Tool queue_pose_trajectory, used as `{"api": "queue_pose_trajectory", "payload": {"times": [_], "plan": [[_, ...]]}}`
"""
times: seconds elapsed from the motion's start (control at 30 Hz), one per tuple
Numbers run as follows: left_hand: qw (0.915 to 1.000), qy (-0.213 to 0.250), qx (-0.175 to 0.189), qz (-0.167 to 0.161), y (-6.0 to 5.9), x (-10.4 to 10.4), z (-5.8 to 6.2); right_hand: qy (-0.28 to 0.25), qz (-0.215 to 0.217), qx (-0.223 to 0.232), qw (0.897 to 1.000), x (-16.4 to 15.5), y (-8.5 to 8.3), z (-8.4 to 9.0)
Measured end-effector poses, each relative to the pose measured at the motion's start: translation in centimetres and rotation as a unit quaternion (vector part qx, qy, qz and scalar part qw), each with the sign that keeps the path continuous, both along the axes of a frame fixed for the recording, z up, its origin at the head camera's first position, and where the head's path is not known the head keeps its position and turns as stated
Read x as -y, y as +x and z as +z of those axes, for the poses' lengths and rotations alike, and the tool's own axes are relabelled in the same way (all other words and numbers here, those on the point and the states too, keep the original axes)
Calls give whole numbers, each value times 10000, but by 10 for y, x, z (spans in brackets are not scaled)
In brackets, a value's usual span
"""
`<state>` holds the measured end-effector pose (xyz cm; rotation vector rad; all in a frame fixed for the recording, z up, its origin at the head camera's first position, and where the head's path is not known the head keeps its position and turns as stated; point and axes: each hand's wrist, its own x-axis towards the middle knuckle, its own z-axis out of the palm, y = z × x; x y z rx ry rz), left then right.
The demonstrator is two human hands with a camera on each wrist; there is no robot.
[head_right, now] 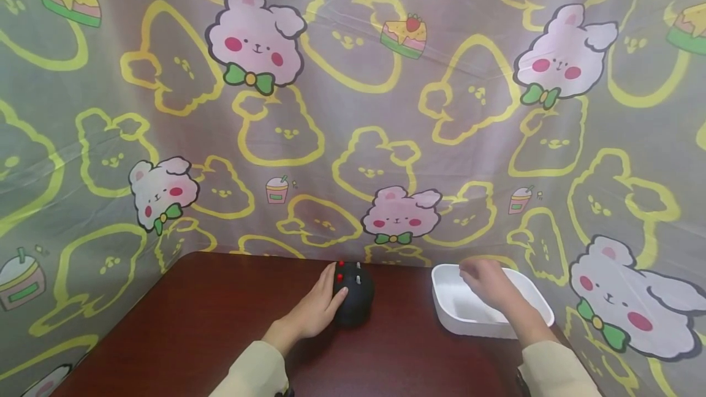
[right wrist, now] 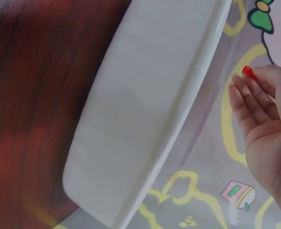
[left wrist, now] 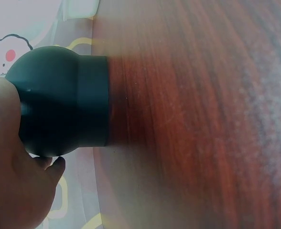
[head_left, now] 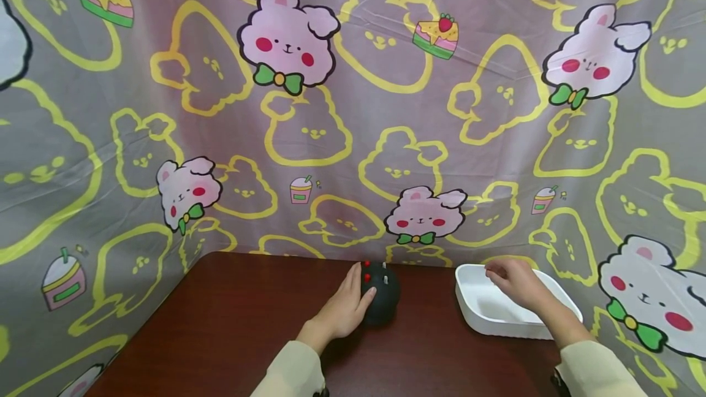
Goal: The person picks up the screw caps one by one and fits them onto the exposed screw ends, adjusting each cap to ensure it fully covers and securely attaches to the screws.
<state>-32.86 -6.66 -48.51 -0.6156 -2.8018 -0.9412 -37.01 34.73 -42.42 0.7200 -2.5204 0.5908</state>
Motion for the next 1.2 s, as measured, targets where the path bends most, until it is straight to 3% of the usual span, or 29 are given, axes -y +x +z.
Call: {"api": "queue_pose_trajectory", "payload": {"times": [1.2], "plan": [[10000, 32, -61, -43, 1, -1, 3, 62, 726, -287, 9969, 60, 11, 32]]}}
